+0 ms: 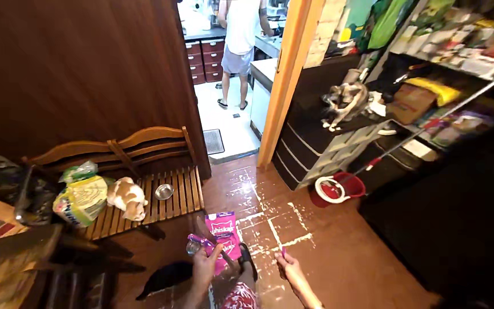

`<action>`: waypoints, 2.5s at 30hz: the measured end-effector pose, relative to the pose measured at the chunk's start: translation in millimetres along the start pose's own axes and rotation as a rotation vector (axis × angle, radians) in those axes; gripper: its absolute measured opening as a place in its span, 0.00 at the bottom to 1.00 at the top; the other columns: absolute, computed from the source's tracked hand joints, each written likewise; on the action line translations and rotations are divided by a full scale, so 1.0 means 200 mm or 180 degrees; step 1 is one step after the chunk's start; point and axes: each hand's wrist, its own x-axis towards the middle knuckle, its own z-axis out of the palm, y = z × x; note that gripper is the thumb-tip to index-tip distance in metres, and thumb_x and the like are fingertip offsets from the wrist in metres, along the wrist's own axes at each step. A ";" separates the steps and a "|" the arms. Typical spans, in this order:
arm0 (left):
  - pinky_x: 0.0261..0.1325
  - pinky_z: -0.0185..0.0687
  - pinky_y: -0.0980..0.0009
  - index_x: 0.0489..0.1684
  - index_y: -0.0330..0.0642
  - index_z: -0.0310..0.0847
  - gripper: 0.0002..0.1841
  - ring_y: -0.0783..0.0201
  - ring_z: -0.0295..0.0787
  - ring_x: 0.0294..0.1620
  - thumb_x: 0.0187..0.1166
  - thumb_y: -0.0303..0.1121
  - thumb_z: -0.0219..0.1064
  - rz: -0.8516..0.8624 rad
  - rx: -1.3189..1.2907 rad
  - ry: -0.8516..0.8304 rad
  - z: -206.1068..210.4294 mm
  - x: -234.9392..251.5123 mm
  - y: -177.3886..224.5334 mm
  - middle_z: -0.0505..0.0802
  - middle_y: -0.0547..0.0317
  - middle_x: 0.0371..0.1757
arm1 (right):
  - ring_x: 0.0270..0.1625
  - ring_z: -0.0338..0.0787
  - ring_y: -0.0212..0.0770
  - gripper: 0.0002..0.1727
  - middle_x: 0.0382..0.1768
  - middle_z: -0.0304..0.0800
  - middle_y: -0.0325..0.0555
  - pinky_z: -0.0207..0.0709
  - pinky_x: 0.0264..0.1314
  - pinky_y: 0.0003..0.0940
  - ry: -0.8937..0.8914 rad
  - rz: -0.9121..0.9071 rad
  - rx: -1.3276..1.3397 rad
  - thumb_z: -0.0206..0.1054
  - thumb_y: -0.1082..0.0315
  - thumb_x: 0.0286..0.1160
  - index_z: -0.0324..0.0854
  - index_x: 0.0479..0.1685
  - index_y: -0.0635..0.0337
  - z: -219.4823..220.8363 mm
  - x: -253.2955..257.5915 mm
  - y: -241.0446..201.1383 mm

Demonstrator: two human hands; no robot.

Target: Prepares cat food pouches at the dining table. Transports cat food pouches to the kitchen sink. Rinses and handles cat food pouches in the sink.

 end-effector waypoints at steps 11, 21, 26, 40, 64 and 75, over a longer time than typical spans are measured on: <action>0.43 0.89 0.74 0.38 0.31 0.87 0.07 0.76 0.91 0.32 0.73 0.27 0.75 -0.0003 0.0000 -0.0040 0.81 1.61 0.42 0.94 0.61 0.30 | 0.18 0.69 0.27 0.12 0.21 0.73 0.35 0.67 0.23 0.26 0.0088 0.0289 -0.0460 0.60 0.66 0.89 0.83 0.47 0.67 -0.12 1.30 -1.06; 0.47 0.92 0.75 0.42 0.25 0.84 0.08 0.79 0.93 0.36 0.73 0.23 0.72 0.0609 0.0014 0.0268 1.41 2.94 0.78 0.95 0.63 0.33 | 0.36 0.80 0.37 0.17 0.40 0.85 0.52 0.76 0.45 0.37 -0.0725 -0.0224 -0.1078 0.61 0.62 0.88 0.83 0.55 0.72 0.27 2.87 -2.13; 0.46 0.90 0.79 0.44 0.26 0.80 0.07 0.83 0.90 0.34 0.77 0.23 0.70 0.0416 0.0149 0.0548 1.51 3.59 0.98 0.91 0.68 0.32 | 0.44 0.83 0.42 0.17 0.45 0.88 0.58 0.76 0.55 0.41 -0.1050 -0.0667 -0.0895 0.61 0.65 0.87 0.84 0.53 0.75 0.63 3.49 -2.73; 0.45 0.90 0.78 0.45 0.29 0.80 0.07 0.81 0.91 0.34 0.75 0.22 0.70 0.0770 -0.0221 0.0298 1.87 5.52 1.55 0.93 0.70 0.32 | 0.26 0.72 0.30 0.18 0.31 0.81 0.42 0.70 0.32 0.30 -0.0296 -0.0160 -0.0491 0.59 0.60 0.89 0.85 0.54 0.67 0.89 4.85 -3.43; 0.45 0.91 0.76 0.45 0.30 0.82 0.08 0.78 0.92 0.34 0.72 0.23 0.71 0.0555 0.0217 -0.0646 3.01 8.39 2.05 0.94 0.67 0.32 | 0.23 0.70 0.30 0.36 0.20 0.72 0.33 0.69 0.34 0.30 0.1559 -0.0744 -0.0019 0.31 0.54 0.97 0.87 0.48 0.66 0.65 7.37 -4.98; 0.47 0.93 0.72 0.42 0.33 0.86 0.06 0.74 0.94 0.36 0.72 0.25 0.72 0.0511 0.0438 -0.2539 4.05 9.54 2.37 0.96 0.64 0.33 | 0.24 0.70 0.26 0.35 0.25 0.77 0.35 0.66 0.31 0.25 0.2742 -0.0414 0.0571 0.28 0.60 0.96 0.85 0.52 0.69 0.41 8.24 -5.44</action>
